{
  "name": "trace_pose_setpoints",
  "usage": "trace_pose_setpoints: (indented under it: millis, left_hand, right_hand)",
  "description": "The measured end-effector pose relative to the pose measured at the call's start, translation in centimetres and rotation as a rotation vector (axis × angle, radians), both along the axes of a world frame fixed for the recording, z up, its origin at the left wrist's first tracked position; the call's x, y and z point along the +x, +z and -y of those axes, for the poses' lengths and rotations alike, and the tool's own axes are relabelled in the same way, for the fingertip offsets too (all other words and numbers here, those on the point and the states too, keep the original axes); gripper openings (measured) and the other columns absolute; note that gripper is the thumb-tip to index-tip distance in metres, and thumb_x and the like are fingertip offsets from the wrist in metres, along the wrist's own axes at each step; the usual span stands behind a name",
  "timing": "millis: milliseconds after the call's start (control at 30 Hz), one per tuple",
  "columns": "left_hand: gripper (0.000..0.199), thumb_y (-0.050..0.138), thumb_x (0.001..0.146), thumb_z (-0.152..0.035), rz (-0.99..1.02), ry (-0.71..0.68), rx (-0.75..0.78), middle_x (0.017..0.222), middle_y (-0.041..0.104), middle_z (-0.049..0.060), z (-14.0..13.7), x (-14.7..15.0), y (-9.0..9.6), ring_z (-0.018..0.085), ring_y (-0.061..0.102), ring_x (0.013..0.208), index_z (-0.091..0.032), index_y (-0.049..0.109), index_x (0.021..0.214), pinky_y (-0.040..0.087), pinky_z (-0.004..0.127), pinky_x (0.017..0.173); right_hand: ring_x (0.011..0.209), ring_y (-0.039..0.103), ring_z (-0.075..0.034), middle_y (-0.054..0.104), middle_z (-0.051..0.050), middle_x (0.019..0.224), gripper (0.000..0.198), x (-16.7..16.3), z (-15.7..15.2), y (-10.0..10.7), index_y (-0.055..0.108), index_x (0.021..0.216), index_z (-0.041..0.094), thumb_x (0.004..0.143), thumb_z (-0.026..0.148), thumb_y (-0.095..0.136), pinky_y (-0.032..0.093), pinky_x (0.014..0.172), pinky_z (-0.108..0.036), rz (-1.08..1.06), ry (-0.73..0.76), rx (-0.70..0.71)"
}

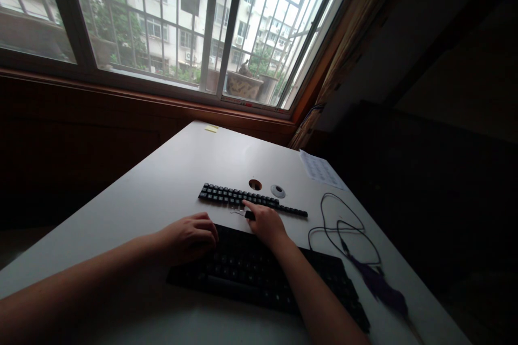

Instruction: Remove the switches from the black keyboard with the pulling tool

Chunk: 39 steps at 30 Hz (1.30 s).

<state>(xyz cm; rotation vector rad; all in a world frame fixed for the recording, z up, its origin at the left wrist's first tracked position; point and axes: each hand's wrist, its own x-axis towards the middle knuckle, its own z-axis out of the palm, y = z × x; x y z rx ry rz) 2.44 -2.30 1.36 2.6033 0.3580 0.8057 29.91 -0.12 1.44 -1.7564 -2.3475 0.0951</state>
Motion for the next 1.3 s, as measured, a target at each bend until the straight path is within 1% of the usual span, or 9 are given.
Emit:
trace_pose_setpoints:
  millis: [100, 167, 267, 400, 567, 700, 933, 1067, 1300]
  left_hand:
    - [0.012, 0.053, 0.092, -0.016, 0.000, -0.008, 0.006, 0.098, 0.069, 0.009, -0.1, 0.0, -0.1, 0.020, 0.059, 0.089, -0.019, 0.065, 0.091, 0.050, 0.033, 0.081]
    - [0.012, 0.054, 0.092, -0.016, -0.011, -0.004, 0.004, 0.098, 0.069, 0.008, -0.1, 0.0, -0.2, 0.020, 0.058, 0.089, -0.019, 0.065, 0.091, 0.050, 0.034, 0.082]
    - [0.011, 0.054, 0.092, -0.017, -0.013, 0.001, -0.003, 0.098, 0.069, 0.008, 0.0, 0.0, 0.0, 0.019, 0.059, 0.090, -0.019, 0.065, 0.092, 0.050, 0.032, 0.081]
    - [0.012, 0.054, 0.093, -0.017, 0.003, -0.006, 0.006, 0.097, 0.069, 0.009, 0.0, 0.0, 0.2, 0.019, 0.059, 0.089, -0.019, 0.065, 0.091, 0.050, 0.032, 0.080]
    - [0.012, 0.054, 0.093, -0.019, -0.001, 0.000, 0.006, 0.097, 0.069, 0.009, 0.0, 0.0, 0.0, 0.020, 0.059, 0.089, -0.019, 0.066, 0.091, 0.051, 0.033, 0.080]
    - [0.011, 0.054, 0.093, -0.018, 0.010, -0.010, 0.008, 0.096, 0.069, 0.009, -0.1, 0.0, -0.1, 0.019, 0.059, 0.089, -0.019, 0.065, 0.091, 0.051, 0.032, 0.080]
    - [0.013, 0.053, 0.094, -0.017, -0.009, -0.009, 0.003, 0.098, 0.069, 0.009, -0.2, -0.1, -0.1, 0.019, 0.060, 0.089, -0.019, 0.065, 0.091, 0.050, 0.032, 0.081]
    - [0.013, 0.053, 0.094, -0.017, -0.029, -0.002, 0.008, 0.098, 0.069, 0.008, -0.1, -0.2, 0.2, 0.019, 0.060, 0.090, -0.019, 0.066, 0.093, 0.050, 0.033, 0.081]
    - [0.015, 0.051, 0.095, -0.018, -0.045, 0.015, 0.003, 0.097, 0.070, 0.009, 0.2, -0.3, 1.1, 0.019, 0.060, 0.089, -0.018, 0.067, 0.093, 0.051, 0.032, 0.082]
  right_hand:
    - [0.106, 0.067, -0.026, 0.070, -0.006, 0.121, 0.054, 0.2, -0.1, 0.2, 0.060, 0.132, 0.028, 0.079, 0.018, 0.061, 0.050, 0.092, -0.035, -0.087, 0.002, 0.048]
    - [0.102, 0.068, -0.024, 0.072, -0.005, 0.114, 0.042, 0.4, -0.1, 0.7, 0.065, 0.123, 0.027, 0.083, 0.021, 0.060, 0.050, 0.090, -0.033, -0.192, -0.004, 0.096]
    - [0.080, 0.069, -0.021, 0.073, -0.004, 0.088, 0.023, 0.9, 0.1, 1.9, 0.067, 0.104, 0.023, 0.089, 0.038, 0.058, 0.051, 0.075, -0.031, -0.368, -0.045, 0.149]
    - [0.060, 0.056, -0.017, 0.058, 0.003, 0.066, 0.030, 1.8, 1.0, 2.9, 0.057, 0.090, 0.022, 0.093, 0.051, 0.049, 0.043, 0.060, -0.027, -0.595, -0.103, 0.150]
    - [0.068, 0.053, -0.016, 0.054, 0.001, 0.073, 0.032, 2.7, 2.7, 2.8, 0.055, 0.084, 0.021, 0.095, 0.050, 0.045, 0.045, 0.066, -0.028, -0.896, -0.039, 0.082]
    - [0.072, 0.050, -0.016, 0.053, -0.002, 0.086, 0.026, 2.8, 4.8, 3.0, 0.067, 0.088, 0.020, 0.090, 0.045, 0.058, 0.044, 0.067, -0.029, -0.852, -0.053, 0.155]
    - [0.067, 0.055, -0.014, 0.055, -0.001, 0.083, 0.021, 2.0, 8.4, 2.5, 0.070, 0.090, 0.022, 0.088, 0.042, 0.063, 0.046, 0.060, -0.026, -0.936, 0.005, -0.016]
    - [0.062, 0.056, -0.013, 0.053, 0.001, 0.078, 0.019, 1.2, 9.1, 1.7, 0.068, 0.087, 0.021, 0.090, 0.039, 0.063, 0.047, 0.059, -0.026, -0.961, 0.026, -0.010]
    - [0.076, 0.058, -0.015, 0.059, 0.000, 0.083, 0.009, 0.5, 9.3, 0.8, 0.067, 0.086, 0.023, 0.089, 0.031, 0.065, 0.048, 0.070, -0.027, -0.837, 0.139, 0.065]
